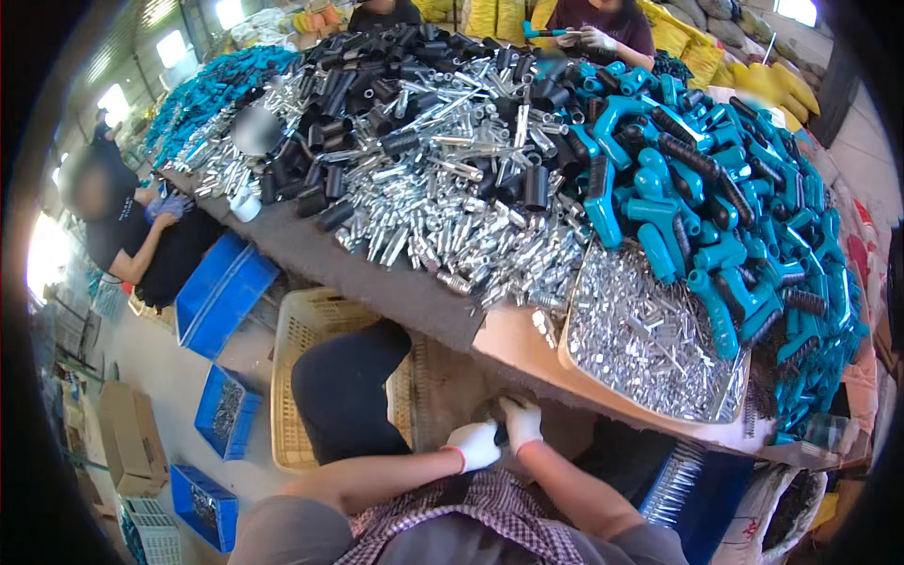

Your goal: Assembling handheld hardware components, inserting metal cylinders into plastic handles and securing them.

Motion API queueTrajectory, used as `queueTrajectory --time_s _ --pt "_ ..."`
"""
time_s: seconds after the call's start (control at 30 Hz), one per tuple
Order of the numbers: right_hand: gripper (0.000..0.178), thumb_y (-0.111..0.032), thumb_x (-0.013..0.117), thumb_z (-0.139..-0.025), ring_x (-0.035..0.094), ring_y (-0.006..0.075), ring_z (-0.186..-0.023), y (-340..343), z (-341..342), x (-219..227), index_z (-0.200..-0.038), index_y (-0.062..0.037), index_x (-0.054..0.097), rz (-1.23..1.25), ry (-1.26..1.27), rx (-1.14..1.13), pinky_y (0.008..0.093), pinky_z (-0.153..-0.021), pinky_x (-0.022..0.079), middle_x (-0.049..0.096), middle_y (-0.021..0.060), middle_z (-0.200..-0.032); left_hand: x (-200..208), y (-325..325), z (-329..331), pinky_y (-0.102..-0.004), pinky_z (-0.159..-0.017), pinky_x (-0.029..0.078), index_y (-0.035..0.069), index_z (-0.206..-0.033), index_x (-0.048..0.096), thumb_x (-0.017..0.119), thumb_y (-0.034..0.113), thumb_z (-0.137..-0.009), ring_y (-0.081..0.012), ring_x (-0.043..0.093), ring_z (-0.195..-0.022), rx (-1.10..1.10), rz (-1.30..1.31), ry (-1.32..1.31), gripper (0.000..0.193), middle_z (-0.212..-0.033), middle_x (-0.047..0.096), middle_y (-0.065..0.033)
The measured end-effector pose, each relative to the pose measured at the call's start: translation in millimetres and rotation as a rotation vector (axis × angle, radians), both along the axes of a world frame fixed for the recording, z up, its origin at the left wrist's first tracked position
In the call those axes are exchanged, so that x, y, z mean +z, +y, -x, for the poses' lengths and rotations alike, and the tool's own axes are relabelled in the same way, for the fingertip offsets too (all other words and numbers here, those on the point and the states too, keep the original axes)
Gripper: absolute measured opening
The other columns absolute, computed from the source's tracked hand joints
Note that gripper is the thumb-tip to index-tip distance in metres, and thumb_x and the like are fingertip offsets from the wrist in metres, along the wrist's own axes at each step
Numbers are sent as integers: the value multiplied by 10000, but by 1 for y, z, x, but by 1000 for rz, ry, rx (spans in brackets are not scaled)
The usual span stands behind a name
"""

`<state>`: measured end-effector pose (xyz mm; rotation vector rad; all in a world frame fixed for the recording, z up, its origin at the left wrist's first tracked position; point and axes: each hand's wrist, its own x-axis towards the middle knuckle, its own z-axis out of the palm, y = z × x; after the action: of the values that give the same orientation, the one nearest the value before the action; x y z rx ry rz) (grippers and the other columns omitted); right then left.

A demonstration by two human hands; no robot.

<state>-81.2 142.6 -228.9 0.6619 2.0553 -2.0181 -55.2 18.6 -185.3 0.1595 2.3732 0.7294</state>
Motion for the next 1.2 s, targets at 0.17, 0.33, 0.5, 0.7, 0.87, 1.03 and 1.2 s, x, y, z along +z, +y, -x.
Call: queueTrajectory --time_s 0.17,0.33,0.5,0.7,0.87,1.03,1.2 --pt "238 -108 648 -864 727 280 -938 2 -8 -66 -1040 16 748 -346 121 -19 350 -852 551 751 188 -1023 -28 25 0 -506 -810 550 30 -1074 680 615 286 -811 -419 704 -919 71 -19 40 373 -990 719 -241" --pt "262 -212 669 -854 697 364 -988 6 -16 -20 -1014 -25 758 -106 184 -22 386 -905 525 726 230 -1031 -10 7 -10 -512 -838 543 19 -1118 656 614 303 -815 -420 697 -951 1 -98 24 417 -1017 709 -263" --pt "244 -129 673 -866 705 254 -928 3 2 -29 -1044 23 738 -359 105 172 347 -837 534 746 171 -1023 -3 6 3 -516 -836 538 10 -1115 652 617 310 -813 -427 692 -930 20 -91 19 427 -1007 701 -275" --pt "240 -173 642 -851 726 324 -868 1 5 -41 -974 1 754 -331 235 18 389 -776 550 742 212 -932 -18 25 -2 -513 -819 536 21 -1106 655 669 330 -798 -443 682 -917 133 -32 23 437 -1000 706 -252" --pt "369 -220 703 -883 651 239 -1020 6 6 0 -1149 35 693 48 -175 -70 355 -923 499 707 147 -1155 -3 8 10 -500 -814 532 34 -1112 642 667 322 -799 -436 675 -899 -11 -95 2 426 -979 705 -242" --pt "362 -215 624 -973 595 195 -1082 65 -11 40 -1233 36 643 112 42 -34 337 -970 462 644 100 -1215 164 -111 6 -426 -821 549 -8 -1275 580 783 342 -806 -315 710 -900 -53 -464 325 619 -1001 710 -203" --pt "356 -191 596 -985 630 225 -1090 153 -40 -69 -1234 61 632 467 -24 3 356 -959 495 671 138 -1197 276 -247 -69 -270 -704 498 -79 -1180 618 755 146 -729 -160 625 -774 677 -695 272 522 -891 665 -104"
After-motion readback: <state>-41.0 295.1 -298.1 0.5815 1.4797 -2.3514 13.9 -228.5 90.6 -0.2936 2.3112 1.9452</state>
